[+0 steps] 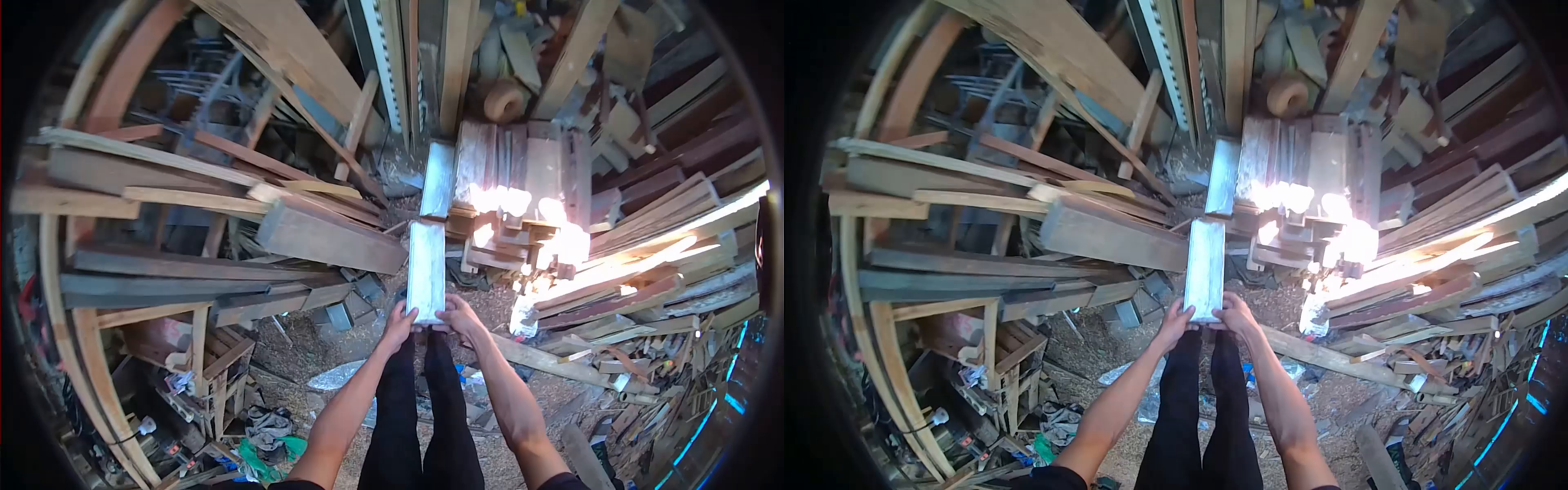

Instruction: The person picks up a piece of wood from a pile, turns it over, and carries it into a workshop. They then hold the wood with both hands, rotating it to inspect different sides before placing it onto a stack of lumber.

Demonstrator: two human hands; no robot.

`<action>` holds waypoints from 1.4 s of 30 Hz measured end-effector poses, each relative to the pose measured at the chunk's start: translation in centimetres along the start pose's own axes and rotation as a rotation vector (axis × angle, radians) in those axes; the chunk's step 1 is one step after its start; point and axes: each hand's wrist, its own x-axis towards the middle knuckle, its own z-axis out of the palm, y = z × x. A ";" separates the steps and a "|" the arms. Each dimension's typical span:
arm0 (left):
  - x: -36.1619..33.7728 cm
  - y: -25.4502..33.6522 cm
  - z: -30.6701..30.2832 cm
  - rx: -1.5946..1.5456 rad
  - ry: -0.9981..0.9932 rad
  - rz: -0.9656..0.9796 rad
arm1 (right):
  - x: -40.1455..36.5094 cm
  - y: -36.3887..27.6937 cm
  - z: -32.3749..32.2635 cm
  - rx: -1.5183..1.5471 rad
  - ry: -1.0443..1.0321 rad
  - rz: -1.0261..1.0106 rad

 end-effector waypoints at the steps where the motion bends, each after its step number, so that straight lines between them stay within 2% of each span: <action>1: 2.9 -0.6 -0.5 0.006 -0.026 -0.001 | 2.7 0.4 -0.9 -0.003 0.019 -0.044; 3: 7.5 -1.0 -1.1 0.025 -0.062 0.054 | 7.2 0.2 -1.6 -0.037 0.079 -0.088; 6: 15.1 -1.9 -2.7 0.107 -0.024 0.110 | 14.2 0.5 -2.7 0.001 0.059 -0.187; 7: 17.7 -2.9 -3.4 0.093 -0.007 0.149 | 15.6 0.0 -2.6 -0.068 0.086 -0.219; 9: 20.7 -1.9 -3.8 0.053 -0.062 0.180 | 19.0 0.4 -2.9 0.029 0.109 -0.271; 11: 22.4 -1.9 -3.9 -0.009 0.021 0.083 | 20.7 1.0 -2.7 0.076 0.192 -0.250; 12: 22.6 -2.4 -3.7 -0.013 0.015 0.069 | 21.1 1.3 -2.4 0.121 0.261 -0.241; 13: 22.8 -2.6 -3.3 -0.141 0.107 0.067 | 21.3 1.6 -1.9 0.103 0.318 -0.175; 14: 23.1 -2.6 -3.1 -0.267 0.200 0.068 | 21.7 2.1 -1.4 0.209 0.317 -0.162; 18: 23.4 -2.1 -2.4 -0.213 0.261 0.050 | 23.3 2.8 -1.1 0.429 0.331 -0.147; 22: 25.8 -1.4 -1.9 -0.201 0.215 0.091 | 24.9 1.3 -1.8 0.479 0.366 -0.167; 24: 27.3 -0.5 -1.5 -0.182 0.124 0.128 | 25.5 0.1 -2.2 0.496 0.329 -0.201; 27: 29.4 0.6 -1.0 -0.163 0.067 0.070 | 26.3 -1.8 -2.5 0.422 0.372 -0.232; 29: 30.2 1.5 -0.7 -0.152 0.037 0.029 | 26.2 -3.2 -2.9 0.371 0.315 -0.218; 31: 30.1 3.2 0.2 -0.201 0.069 -0.004 | 26.6 -3.9 -3.3 0.277 0.262 -0.335; 32: 30.6 3.5 0.1 -0.230 0.025 -0.012 | 26.8 -4.4 -3.7 0.297 0.127 -0.365; 35: 31.6 4.0 -0.2 -0.183 -0.072 -0.025 | 27.3 -4.6 -3.6 0.281 0.193 -0.348; 38: 32.2 3.8 -0.4 -0.136 -0.124 -0.013 | 27.6 -4.2 -3.6 0.191 0.138 -0.413; 42: 32.2 3.7 -0.7 -0.100 -0.088 -0.053 | 26.9 -4.0 -3.8 0.177 0.133 -0.426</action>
